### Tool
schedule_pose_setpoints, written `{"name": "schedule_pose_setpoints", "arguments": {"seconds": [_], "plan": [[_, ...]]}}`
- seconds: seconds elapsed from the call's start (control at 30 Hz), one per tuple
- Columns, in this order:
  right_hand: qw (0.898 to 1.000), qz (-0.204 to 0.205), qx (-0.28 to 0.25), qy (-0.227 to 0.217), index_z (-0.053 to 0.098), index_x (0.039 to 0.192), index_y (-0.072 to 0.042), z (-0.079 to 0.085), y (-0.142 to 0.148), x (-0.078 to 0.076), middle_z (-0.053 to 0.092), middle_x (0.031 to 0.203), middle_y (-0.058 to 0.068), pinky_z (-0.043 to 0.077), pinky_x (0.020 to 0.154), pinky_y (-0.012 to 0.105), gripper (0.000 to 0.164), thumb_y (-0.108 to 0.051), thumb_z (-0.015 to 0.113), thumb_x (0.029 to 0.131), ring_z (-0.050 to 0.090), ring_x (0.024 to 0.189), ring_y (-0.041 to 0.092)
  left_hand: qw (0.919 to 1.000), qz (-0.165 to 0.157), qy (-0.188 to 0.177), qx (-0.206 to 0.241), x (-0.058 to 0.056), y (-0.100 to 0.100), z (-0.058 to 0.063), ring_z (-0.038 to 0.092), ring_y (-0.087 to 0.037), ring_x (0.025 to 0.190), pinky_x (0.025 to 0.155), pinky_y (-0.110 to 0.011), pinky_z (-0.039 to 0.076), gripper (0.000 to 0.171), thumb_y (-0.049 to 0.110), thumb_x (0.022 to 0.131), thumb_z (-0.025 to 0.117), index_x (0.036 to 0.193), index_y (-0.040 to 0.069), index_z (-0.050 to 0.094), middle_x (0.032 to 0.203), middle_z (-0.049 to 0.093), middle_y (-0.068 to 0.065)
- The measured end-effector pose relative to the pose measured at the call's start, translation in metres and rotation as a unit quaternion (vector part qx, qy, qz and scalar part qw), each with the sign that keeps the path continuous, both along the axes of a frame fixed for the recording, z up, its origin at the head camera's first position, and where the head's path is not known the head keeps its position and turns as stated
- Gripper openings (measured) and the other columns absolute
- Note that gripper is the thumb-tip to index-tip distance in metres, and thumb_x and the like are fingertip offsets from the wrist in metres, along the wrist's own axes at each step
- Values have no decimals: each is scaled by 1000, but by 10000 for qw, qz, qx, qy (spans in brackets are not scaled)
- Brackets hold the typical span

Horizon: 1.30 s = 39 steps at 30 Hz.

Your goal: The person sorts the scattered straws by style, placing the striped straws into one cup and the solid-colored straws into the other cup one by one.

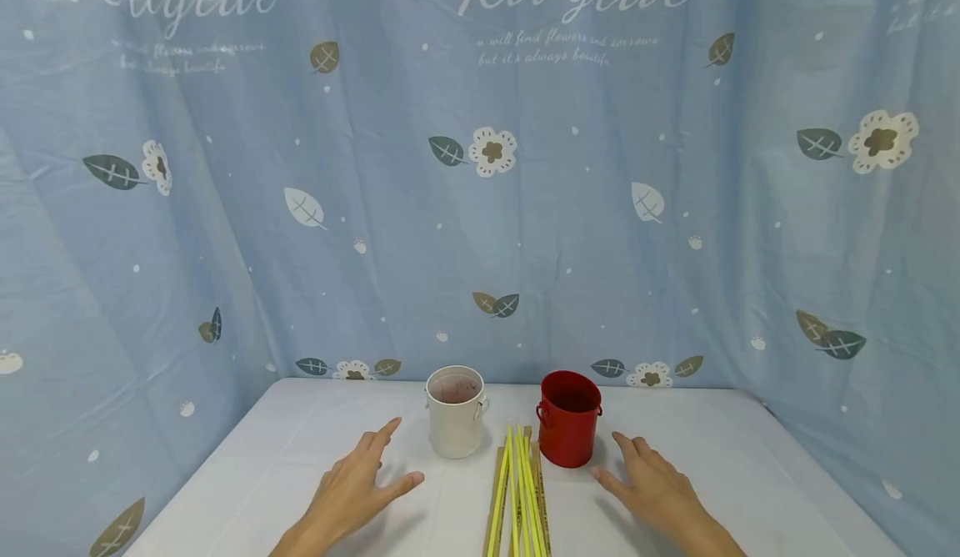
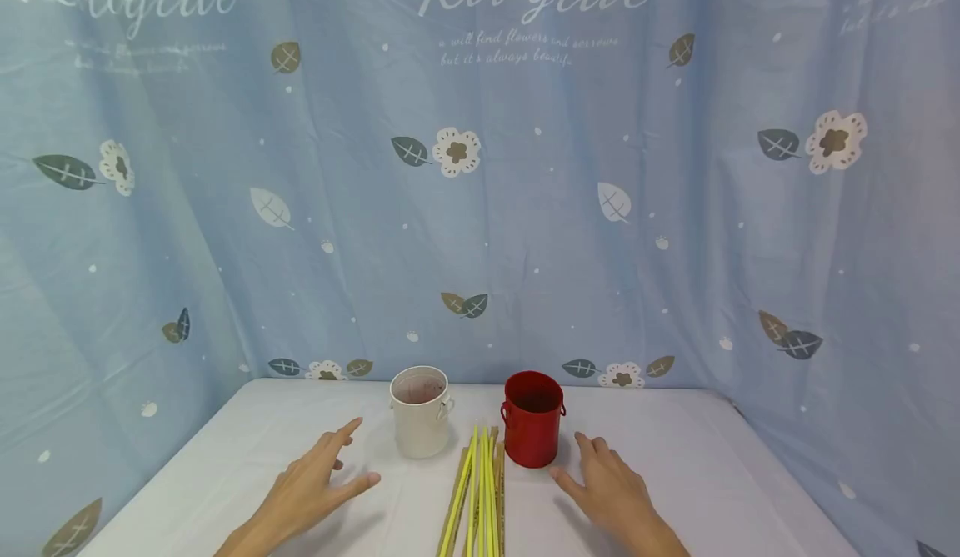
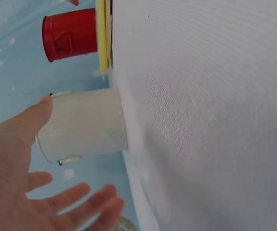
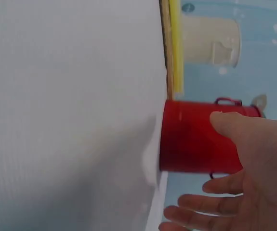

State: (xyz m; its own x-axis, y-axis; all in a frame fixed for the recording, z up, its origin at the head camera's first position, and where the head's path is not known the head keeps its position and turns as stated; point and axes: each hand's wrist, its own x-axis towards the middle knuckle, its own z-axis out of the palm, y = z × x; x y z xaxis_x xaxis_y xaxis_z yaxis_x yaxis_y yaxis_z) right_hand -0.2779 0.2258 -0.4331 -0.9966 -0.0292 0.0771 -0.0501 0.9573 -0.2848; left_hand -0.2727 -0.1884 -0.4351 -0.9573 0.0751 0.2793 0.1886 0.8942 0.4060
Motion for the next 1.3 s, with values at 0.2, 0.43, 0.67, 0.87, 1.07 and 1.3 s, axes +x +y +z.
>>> {"name": "schedule_pose_setpoints", "arguments": {"seconds": [0.2, 0.43, 0.67, 0.87, 1.07, 1.3], "plan": [[9998, 99, -137, -52, 57, 133, -5, 4, -15, 5, 65, 121, 19, 51, 80, 65, 78, -64, 66, 82, 64, 103, 38, 9986, -139, 345, 389, -2, 4, 1, 57, -1, 73, 61, -27, 42, 78, 68, 77, 68, 141, 30, 49, 107, 64, 6], [9989, 374, -290, 58, 64, 124, -4, 8, -31, 9, 61, 79, -2, 52, 62, 38, 65, -52, 73, 81, 54, 66, 15, 9948, -236, 664, 732, -6, 5, 5, 53, 4, 65, 59, -21, 42, 63, 56, 77, 76, 131, 27, 59, 92, 64, 10], [9970, 612, -478, 38, 68, 117, -2, 13, -48, 12, 50, 59, -3, 38, 53, 27, 56, -45, 76, 81, 45, 55, 14, 9923, -461, 729, 889, -15, 11, 7, 43, 2, 56, 54, -19, 37, 61, 41, 75, 83, 128, 21, 61, 80, 55, 9], [9947, 819, -588, -181, 68, 111, -3, 18, -65, 12, 53, 63, -3, 46, 57, 29, 48, -39, 78, 81, 49, 58, 15, 9922, -412, 777, 879, -25, 18, 11, 42, 0, 57, 56, -21, 35, 72, 45, 73, 84, 133, 18, 58, 82, 51, 8], [9912, 1076, -658, -400, 68, 113, -2, 27, -86, 12, 52, 59, -2, 46, 54, 25, 50, -39, 78, 80, 49, 56, 13, 9897, -350, 731, 1179, -38, 25, 8, 55, -6, 74, 63, -25, 41, 82, 46, 70, 86, 138, 13, 53, 102, 57, -2], [9864, 1203, -847, -732, 66, 116, 1, 32, -108, 14, 49, 57, 2, 47, 52, 22, 54, -37, 79, 79, 50, 49, 14, 9831, -346, 795, 1614, -49, 35, 7, 63, -31, 107, 77, -46, 52, 92, 44, 69, 87, 144, 9, 46, 127, 51, -15]]}}
